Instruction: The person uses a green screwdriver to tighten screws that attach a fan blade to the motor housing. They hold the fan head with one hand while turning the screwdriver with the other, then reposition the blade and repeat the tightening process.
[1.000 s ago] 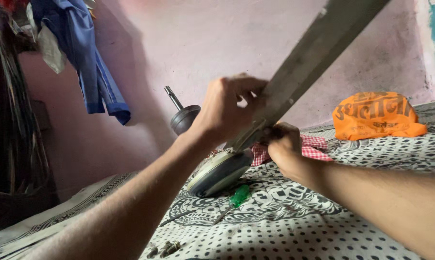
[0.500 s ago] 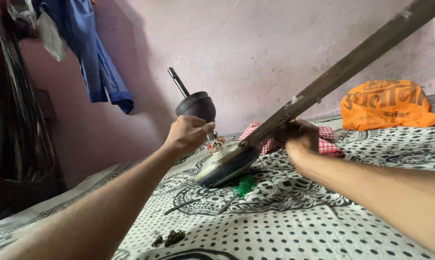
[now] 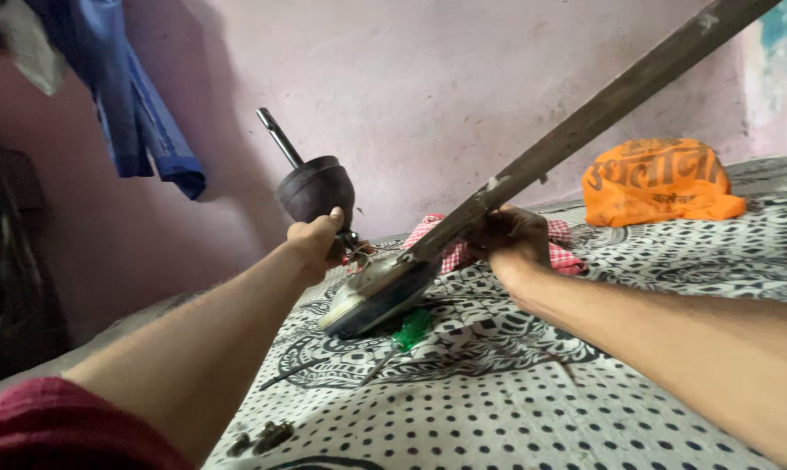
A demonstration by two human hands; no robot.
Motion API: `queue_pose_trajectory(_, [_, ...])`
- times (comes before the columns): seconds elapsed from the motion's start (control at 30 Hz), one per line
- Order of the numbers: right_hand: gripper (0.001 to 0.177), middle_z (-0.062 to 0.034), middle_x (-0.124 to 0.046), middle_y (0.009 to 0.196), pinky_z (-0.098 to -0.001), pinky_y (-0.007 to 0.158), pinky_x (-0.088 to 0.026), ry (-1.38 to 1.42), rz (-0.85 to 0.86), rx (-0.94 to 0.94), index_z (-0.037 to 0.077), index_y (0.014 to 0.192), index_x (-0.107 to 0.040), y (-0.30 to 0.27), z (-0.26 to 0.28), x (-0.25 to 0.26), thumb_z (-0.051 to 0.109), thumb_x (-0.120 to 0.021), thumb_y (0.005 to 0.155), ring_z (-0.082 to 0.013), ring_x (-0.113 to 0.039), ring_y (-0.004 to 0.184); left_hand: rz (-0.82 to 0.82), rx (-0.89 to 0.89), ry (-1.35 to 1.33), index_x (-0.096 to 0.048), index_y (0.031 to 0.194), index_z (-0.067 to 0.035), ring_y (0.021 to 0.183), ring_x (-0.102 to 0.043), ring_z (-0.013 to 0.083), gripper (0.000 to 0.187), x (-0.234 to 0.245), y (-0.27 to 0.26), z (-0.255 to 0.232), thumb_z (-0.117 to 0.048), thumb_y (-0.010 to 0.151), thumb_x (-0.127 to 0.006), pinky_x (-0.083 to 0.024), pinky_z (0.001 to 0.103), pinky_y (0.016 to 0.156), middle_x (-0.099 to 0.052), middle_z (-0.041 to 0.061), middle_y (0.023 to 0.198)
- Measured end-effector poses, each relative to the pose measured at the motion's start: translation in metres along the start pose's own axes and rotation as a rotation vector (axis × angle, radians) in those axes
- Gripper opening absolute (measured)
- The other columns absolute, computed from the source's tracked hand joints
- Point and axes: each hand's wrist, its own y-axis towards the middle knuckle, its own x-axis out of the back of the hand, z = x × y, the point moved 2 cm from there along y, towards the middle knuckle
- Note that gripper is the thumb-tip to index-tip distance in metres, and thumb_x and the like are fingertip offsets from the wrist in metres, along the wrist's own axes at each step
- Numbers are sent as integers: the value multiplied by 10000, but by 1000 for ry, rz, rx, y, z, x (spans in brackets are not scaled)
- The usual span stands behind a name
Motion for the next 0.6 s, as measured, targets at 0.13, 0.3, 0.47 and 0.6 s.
queue_pose_trajectory(0.13, [128, -66, -728, 802, -289, 654, -659, 25, -35, -97, 3, 854, -691, -2, 1, 1, -120, -657, 851, -158, -719, 699, 111, 34, -140, -548, 1115, 68, 654, -740, 290, 437, -16, 5, 6, -273, 930, -749, -589, 366, 537, -728, 181, 838])
queue_pose_trajectory(0.3, [126, -59, -716, 797, -265, 627, -625, -77, -32, -61, 10, 871, -694, -4, 7, 0, -94, -625, 888, -133, -692, 696, 120, -28, -94, -576, 1067, 88, 594, -727, 266, 313, -26, 20, 18, -183, 970, -703, -510, 371, 448, -722, 190, 764])
queue_pose_trajectory(0.47, [68, -105, -743, 734, -305, 536, -581, -166, -27, -93, -5, 890, -666, -12, 16, 0, -39, -623, 930, -186, -700, 604, 117, -89, -127, -563, 1082, -10, 562, -684, 225, 245, -35, 34, 32, -201, 978, -673, -515, 345, 442, -696, 136, 741])
queue_pose_trajectory(0.6, [64, -116, -743, 749, -298, 551, -588, -263, 44, -101, -22, 900, -708, -17, 26, -7, -13, -662, 944, -182, -694, 630, 139, -25, -136, -546, 1076, -4, 529, -657, 255, 278, -37, 44, 28, -279, 1033, -540, -470, 370, 425, -691, 152, 724])
